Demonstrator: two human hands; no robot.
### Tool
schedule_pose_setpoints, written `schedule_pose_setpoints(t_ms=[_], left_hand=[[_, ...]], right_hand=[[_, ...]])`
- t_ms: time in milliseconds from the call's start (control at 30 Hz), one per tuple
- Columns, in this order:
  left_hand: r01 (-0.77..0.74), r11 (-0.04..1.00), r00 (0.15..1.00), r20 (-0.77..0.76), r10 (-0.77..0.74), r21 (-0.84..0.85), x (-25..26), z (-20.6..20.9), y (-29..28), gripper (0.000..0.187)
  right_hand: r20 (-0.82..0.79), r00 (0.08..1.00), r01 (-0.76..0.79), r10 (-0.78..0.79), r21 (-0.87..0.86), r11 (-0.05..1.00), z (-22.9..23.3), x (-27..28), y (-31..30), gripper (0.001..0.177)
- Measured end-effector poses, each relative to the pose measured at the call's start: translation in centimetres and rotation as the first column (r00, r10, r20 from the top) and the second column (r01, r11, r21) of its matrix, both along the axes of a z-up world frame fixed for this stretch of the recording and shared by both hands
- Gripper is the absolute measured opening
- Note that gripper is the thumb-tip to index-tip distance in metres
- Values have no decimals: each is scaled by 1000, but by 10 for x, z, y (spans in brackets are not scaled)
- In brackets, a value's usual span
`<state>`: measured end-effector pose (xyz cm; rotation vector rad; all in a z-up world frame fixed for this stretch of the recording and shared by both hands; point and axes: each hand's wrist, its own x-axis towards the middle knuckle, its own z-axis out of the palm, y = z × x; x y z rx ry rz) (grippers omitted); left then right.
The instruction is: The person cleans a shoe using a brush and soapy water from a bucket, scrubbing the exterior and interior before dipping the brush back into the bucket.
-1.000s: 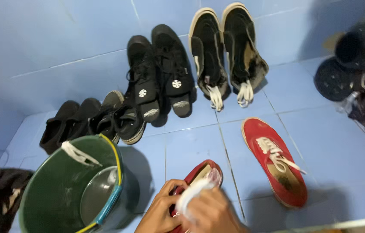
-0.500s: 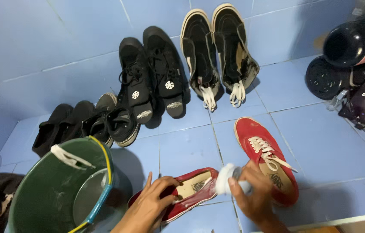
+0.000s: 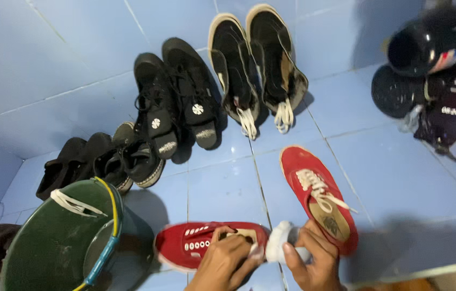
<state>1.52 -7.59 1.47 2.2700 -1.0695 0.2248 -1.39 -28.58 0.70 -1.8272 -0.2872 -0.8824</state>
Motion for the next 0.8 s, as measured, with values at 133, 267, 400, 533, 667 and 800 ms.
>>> schedule_pose_setpoints(t_ms=[133, 267, 400, 533, 667, 800], left_hand=[[174, 985, 952, -253, -170, -9, -8, 9, 16, 25], [219, 975, 922, -332, -197, 30, -8, 20, 20, 23], [235, 972, 934, -271, -232, -22, -6, 18, 15, 5], [246, 965, 933, -247, -261, -91, -14, 26, 11, 22], [292, 955, 912, -283, -297, -61, -8, 16, 21, 34], [239, 966, 946, -202, -255, -99, -6, 21, 19, 24]], right_hand=[[278, 956, 21, 93, -382, 924, -15, -16, 3, 40], [220, 961, -72, 169, -390, 918, -3, 13, -7, 35], [-358, 244, 308, -901, -853, 422, -132, 10, 68, 26], [-247, 905, 95, -346, -675, 732, -110, -7, 61, 15], [194, 874, -235, 445, -633, 737, -37, 5, 6, 23], [250, 932, -69, 260, -585, 808, 7, 17, 26, 29]])
